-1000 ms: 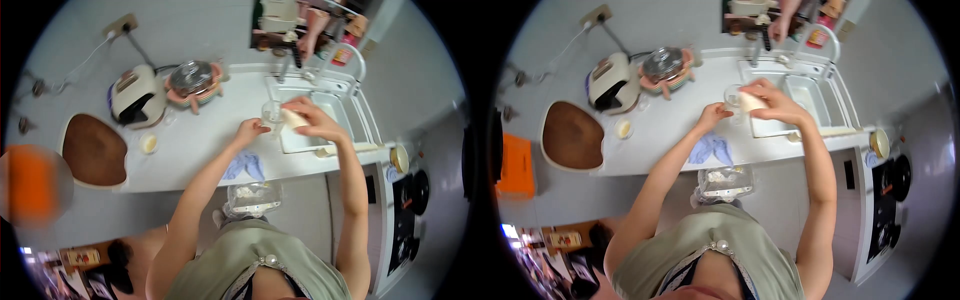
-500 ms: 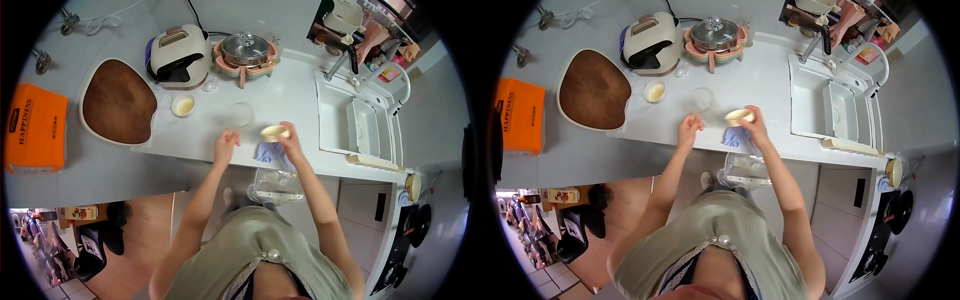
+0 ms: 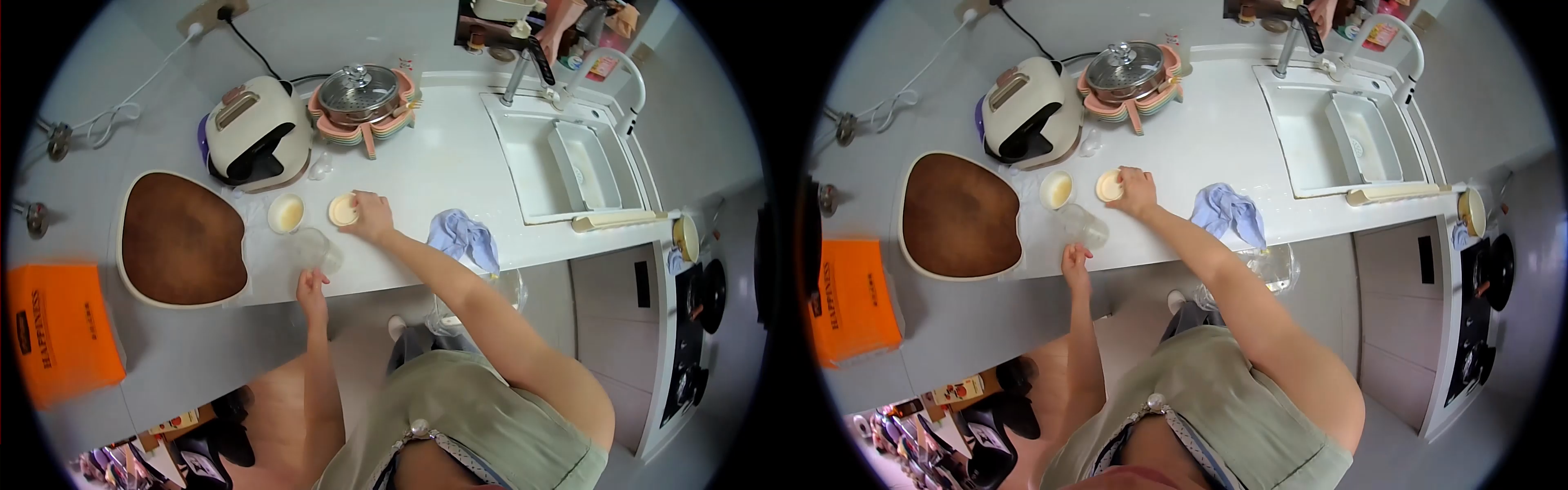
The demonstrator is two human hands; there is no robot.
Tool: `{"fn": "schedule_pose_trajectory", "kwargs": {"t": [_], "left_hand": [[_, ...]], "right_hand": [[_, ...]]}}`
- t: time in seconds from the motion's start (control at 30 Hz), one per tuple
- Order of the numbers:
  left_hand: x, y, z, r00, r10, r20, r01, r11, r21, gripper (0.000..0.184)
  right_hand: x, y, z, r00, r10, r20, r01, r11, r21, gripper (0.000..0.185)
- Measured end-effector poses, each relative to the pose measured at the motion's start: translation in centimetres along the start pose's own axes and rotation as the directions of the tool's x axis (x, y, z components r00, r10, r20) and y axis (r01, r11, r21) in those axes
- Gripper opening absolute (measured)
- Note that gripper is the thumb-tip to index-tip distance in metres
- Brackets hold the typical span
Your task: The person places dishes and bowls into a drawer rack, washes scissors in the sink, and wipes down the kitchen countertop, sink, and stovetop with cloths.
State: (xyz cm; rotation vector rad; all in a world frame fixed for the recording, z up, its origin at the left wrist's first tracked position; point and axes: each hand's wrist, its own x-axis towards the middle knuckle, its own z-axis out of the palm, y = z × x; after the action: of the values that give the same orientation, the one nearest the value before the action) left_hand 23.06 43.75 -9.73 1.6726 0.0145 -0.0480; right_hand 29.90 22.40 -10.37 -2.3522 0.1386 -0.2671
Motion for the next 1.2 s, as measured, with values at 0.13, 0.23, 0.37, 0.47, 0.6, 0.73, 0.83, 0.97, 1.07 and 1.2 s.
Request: {"fn": "schedule_pose_trajectory", "kwargs": {"t": [0.13, 0.23, 0.37, 0.47, 0.6, 0.73, 0.83, 0.97, 1.07, 1.2], "left_hand": [[0.1, -0.4, 0.3, 1.000, 0.013, -0.016, -0.013, 1.000, -0.021, 0.021], [1.1, -1.3, 0.3, 1.000, 0.029, -0.012, -0.029, 0.999, -0.044, 0.022], [1.2, -2.1, 0.6, 0.999, 0.032, 0.012, -0.031, 0.999, -0.045, 0.016], [1.5, -1.4, 1.0, 0.999, 0.018, 0.045, -0.017, 0.999, -0.029, 0.014], [1.2, -1.3, 1.3, 0.973, 0.194, 0.125, -0.195, 0.981, -0.010, 0.009], [0.4, -2.9, 0.7, 0.989, 0.142, -0.051, -0.139, 0.988, 0.065, 0.019], [-2.0, -2.3, 0.9, 0.955, 0.163, -0.247, -0.098, 0.962, 0.254, 0.029], [-9.1, -3.5, 0.0, 0.914, 0.060, -0.402, 0.047, 0.967, 0.250, 0.030], [-15.4, -4.0, 0.8, 0.869, 0.029, -0.493, 0.098, 0.969, 0.228, 0.026], [-21.3, -2.1, 3.5, 0.828, -0.080, -0.555, 0.274, 0.922, 0.275, 0.022]], "right_hand": [[-2.5, 0.2, -1.8, 0.992, -0.101, -0.082, 0.074, 0.957, -0.279, 0.087], [-8.2, 0.1, -9.0, 0.973, 0.032, -0.227, -0.138, 0.873, -0.467, 0.079], [-16.6, 9.0, -8.5, 0.961, 0.119, -0.248, -0.231, 0.839, -0.493, 0.063], [-14.6, 9.8, -8.2, 0.989, 0.040, -0.141, -0.105, 0.865, -0.491, 0.053], [-6.3, 11.0, -8.1, 0.998, -0.041, -0.051, 0.000, 0.772, -0.636, 0.045], [3.4, 16.4, -8.8, 0.995, -0.054, -0.080, -0.014, 0.744, -0.668, 0.043], [10.3, 21.5, -11.8, 0.993, 0.079, -0.083, -0.114, 0.665, -0.738, 0.045], [18.3, 28.9, -17.6, 0.950, 0.289, -0.123, -0.268, 0.543, -0.796, 0.049], [21.6, 32.4, -20.2, 0.931, 0.335, -0.148, -0.331, 0.600, -0.728, 0.052], [21.3, 33.6, -19.8, 0.942, 0.275, -0.193, -0.333, 0.692, -0.640, 0.059]]}}
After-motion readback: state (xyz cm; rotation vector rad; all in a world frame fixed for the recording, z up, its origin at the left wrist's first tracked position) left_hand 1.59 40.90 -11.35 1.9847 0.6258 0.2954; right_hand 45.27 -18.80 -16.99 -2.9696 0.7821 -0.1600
